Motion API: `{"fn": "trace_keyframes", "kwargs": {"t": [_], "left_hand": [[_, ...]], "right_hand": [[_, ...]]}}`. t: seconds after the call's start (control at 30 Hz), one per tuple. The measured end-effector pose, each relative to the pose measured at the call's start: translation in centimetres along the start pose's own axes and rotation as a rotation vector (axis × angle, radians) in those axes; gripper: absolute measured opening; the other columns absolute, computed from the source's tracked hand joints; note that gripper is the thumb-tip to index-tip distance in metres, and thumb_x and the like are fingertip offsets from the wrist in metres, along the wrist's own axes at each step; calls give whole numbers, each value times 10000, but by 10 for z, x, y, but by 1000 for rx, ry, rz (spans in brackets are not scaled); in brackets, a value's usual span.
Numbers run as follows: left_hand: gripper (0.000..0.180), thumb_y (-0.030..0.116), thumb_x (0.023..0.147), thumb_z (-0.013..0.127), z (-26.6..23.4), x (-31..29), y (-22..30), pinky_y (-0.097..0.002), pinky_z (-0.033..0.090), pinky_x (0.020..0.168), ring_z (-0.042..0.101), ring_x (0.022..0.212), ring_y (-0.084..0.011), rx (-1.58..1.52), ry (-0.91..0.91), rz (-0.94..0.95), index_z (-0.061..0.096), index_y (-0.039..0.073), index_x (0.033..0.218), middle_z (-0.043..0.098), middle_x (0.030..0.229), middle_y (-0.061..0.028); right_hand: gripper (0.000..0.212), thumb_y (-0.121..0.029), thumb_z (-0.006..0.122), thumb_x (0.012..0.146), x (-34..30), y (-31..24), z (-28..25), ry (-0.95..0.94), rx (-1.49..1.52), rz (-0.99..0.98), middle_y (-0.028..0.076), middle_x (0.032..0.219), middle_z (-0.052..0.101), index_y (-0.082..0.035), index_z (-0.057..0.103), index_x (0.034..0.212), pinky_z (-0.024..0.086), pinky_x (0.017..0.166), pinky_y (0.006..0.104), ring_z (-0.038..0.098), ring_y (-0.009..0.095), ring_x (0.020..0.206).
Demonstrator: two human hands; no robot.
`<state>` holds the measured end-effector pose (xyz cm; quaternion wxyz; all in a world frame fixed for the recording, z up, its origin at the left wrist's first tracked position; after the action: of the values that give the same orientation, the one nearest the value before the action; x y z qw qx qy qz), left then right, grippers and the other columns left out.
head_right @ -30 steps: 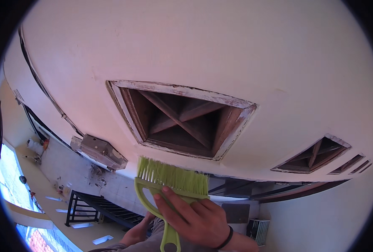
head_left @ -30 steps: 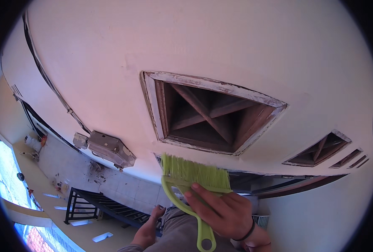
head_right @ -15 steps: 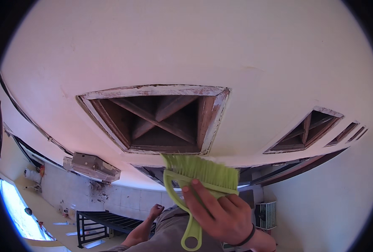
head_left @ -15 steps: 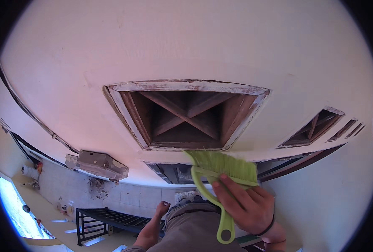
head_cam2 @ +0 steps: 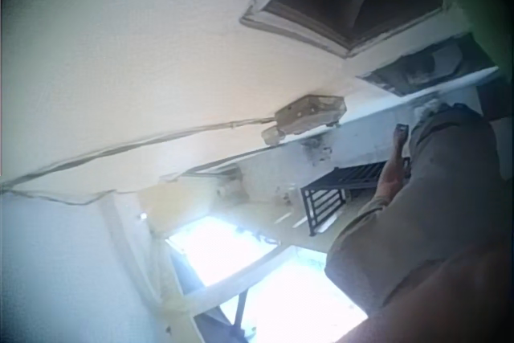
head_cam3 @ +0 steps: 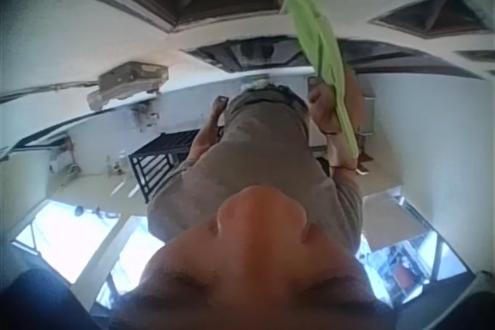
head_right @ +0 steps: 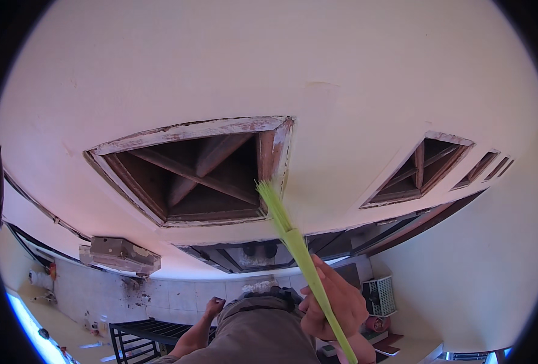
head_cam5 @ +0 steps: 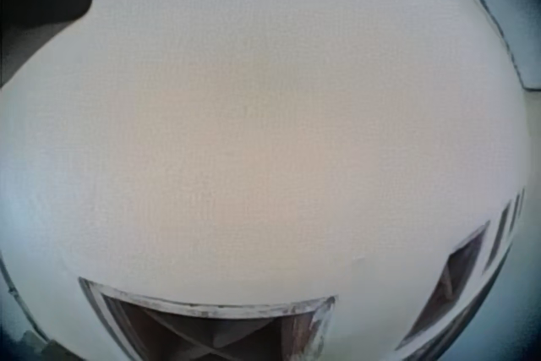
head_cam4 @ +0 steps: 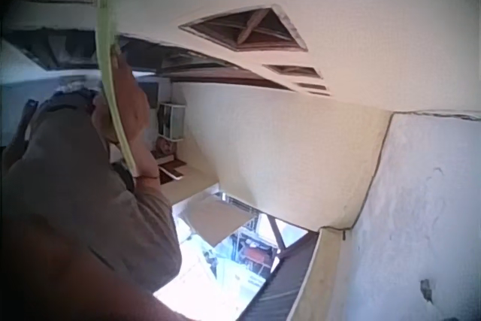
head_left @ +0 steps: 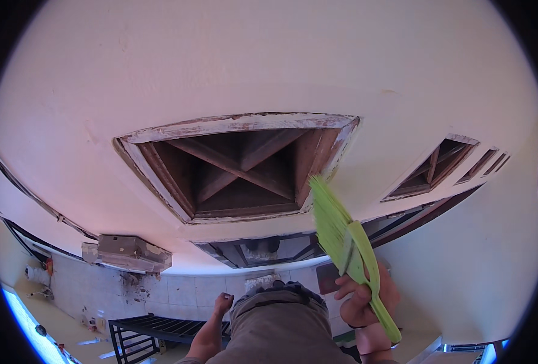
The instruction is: The person brushes dust and debris from window frames, decorative wall vents, and a door frame using a small green hand brush, and wipes several areas with a cloth.
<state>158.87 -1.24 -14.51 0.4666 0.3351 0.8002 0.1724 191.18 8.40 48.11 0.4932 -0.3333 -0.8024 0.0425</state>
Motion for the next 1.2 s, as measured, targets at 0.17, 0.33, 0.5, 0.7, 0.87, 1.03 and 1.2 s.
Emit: {"fn": "trace_keyframes", "kwargs": {"t": [0.17,0.33,0.5,0.7,0.87,1.03,1.2], "left_hand": [[552,477,890,704,-8,-2,15,-445,549,988,708,1128,-383,37,-53,20,707,9,1184,751,1154,-234],[565,484,884,704,-16,5,14,-443,547,994,704,1140,-380,83,-53,64,708,9,1190,750,1168,-224],[553,473,889,692,-17,11,24,-441,541,1010,697,1155,-384,86,-36,78,715,5,1182,747,1187,-224],[533,465,900,676,-22,11,23,-447,541,1015,693,1168,-389,120,-31,59,724,11,1175,748,1183,-224],[459,423,921,693,-23,8,76,-461,578,891,751,963,-398,23,-6,343,733,13,1124,773,988,-223],[299,299,943,724,-86,-123,245,-441,596,761,747,848,-383,45,108,736,727,41,1093,761,904,-188],[240,252,921,748,-105,-213,360,-418,582,684,731,775,-342,87,50,1216,722,60,1063,744,864,-145]], "right_hand": [[442,-139,704,902,-31,-11,30,-519,-75,-61,238,1236,722,62,668,1293,642,698,351,773,292,867],[397,-107,640,934,-12,-18,1,138,-374,-102,138,1296,721,-25,689,1319,628,709,291,771,175,854],[468,-155,679,942,-27,-16,41,-529,-58,-118,201,1125,772,70,626,1349,582,590,284,760,194,723],[366,-83,639,932,38,-39,-25,195,-92,-16,209,1018,765,105,682,1244,560,582,263,722,174,635],[389,-40,657,926,40,-56,22,-192,-193,-340,291,1133,747,147,652,1267,567,609,262,704,140,656],[441,-127,719,920,56,-49,-19,142,72,-29,226,1193,747,79,669,1307,561,600,227,706,142,666],[445,-106,658,909,94,-104,51,-14,-428,-383,200,1313,702,60,661,1322,519,557,216,635,68,598]]}}
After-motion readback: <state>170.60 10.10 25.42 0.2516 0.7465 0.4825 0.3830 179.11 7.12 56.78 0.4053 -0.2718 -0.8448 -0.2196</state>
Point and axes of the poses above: each hand's wrist, its own x-axis towards the middle knuckle, its own z-axis out of the palm, y = z × x, the point moved 5 cm from there along x, towards the middle knuckle
